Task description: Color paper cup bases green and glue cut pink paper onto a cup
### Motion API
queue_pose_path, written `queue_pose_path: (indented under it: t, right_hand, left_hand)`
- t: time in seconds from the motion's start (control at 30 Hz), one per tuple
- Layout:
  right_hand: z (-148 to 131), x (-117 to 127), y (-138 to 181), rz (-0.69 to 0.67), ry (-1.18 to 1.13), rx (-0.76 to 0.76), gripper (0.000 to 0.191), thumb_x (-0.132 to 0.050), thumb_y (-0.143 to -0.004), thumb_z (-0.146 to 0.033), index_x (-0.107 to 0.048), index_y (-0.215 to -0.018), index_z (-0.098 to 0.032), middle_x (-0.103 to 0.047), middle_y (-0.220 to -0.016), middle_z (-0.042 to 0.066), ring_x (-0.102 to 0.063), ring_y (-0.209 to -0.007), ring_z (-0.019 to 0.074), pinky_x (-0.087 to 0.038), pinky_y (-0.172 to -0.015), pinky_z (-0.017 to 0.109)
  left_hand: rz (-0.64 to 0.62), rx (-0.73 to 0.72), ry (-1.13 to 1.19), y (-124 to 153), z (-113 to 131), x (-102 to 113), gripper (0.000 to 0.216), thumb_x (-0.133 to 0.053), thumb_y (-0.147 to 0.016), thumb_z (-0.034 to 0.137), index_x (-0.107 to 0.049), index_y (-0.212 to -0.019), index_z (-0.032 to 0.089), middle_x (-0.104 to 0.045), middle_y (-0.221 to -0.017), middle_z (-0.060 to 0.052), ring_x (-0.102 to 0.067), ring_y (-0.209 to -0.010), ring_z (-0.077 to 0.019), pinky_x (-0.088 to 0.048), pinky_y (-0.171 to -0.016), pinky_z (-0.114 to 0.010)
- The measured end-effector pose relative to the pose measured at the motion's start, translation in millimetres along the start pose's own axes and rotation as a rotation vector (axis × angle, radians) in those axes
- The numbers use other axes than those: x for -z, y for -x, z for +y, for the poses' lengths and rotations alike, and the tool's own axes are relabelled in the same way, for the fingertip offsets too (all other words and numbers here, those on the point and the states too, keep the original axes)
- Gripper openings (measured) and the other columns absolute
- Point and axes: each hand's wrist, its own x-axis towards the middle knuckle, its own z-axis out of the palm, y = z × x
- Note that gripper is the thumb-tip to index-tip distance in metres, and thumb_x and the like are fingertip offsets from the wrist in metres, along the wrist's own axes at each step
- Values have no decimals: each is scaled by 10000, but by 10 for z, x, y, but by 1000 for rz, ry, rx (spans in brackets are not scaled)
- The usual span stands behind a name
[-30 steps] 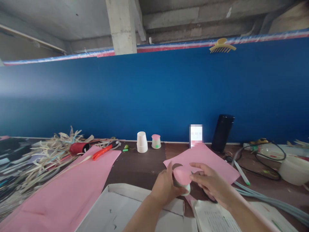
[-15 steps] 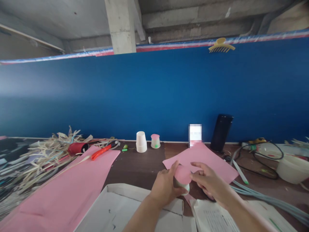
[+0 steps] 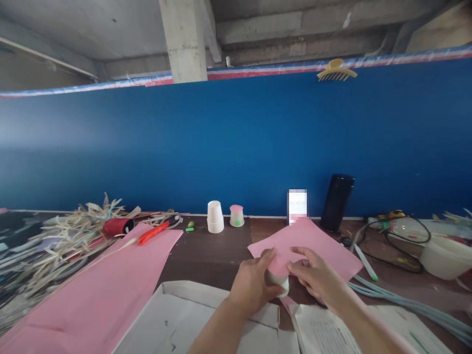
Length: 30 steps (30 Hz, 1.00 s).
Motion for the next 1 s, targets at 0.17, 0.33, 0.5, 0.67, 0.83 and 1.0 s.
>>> queue_pose_path:
  t: [0.17,0.33,0.5,0.67,0.83,1.0]
  right_hand:
    - [107,36,-66,-2,107,68,573,-577,-739,-404,-415,-1232,-163,-434,-481,-94,-323,-331,61,-192,-337,184]
    - [190,150,-115,122,353,358,500,-550,-781,-469,-474,-1187,-187,-616,-730,1,-593,-589,142,-458,-555,257]
    - [78,210,76,118,573,687,279,-459,-869,-379,-573,-1103,-278,-637,-913,21,-612,-662,128,-486,-612,250]
    - [62,207,179,9,788,829,315,-423,-861,-215,-595,-1098,-333,-592,-1146,0,-643,-753,110,-506,-631,226]
    - [126,194,145,10,896,856,421,-403,-834,-153,-544,-1177,-352,-547,-1270,-26,-628,-968,147,-525,-752,265]
    - [141,168,154,-18,909,852,475,-393,-818,-111,-531,-1192,-369,-555,-1274,-52,-606,-1041,149,-524,-805,280]
  left_hand:
    - [19,-33,-20,-6,-12,-12,828,-752,-614,329,-367,-1346,322,-638,-1072,-38,-593,-918,-249,-429,-810,-361]
    - [74,-91,-18,-11,-21,-45,858,-772,-584,277,-362,-1336,332,-642,-1064,-15,-609,-892,-232,-453,-777,-342]
    - [99,-130,-13,-11,-30,-63,862,-775,-581,272,-356,-1333,319,-649,-1059,-14,-617,-877,-222,-463,-762,-340]
    - [94,-147,-9,-15,-35,-61,866,-768,-588,289,-340,-1340,322,-643,-1082,-10,-619,-900,-222,-468,-778,-345]
    - [95,-137,-26,-26,-48,-81,883,-763,-585,282,-321,-1348,320,-647,-1081,-13,-622,-894,-234,-474,-771,-356]
    - [86,-149,-30,-27,-55,-88,906,-759,-591,275,-286,-1362,320,-631,-1120,-20,-619,-913,-234,-470,-781,-359]
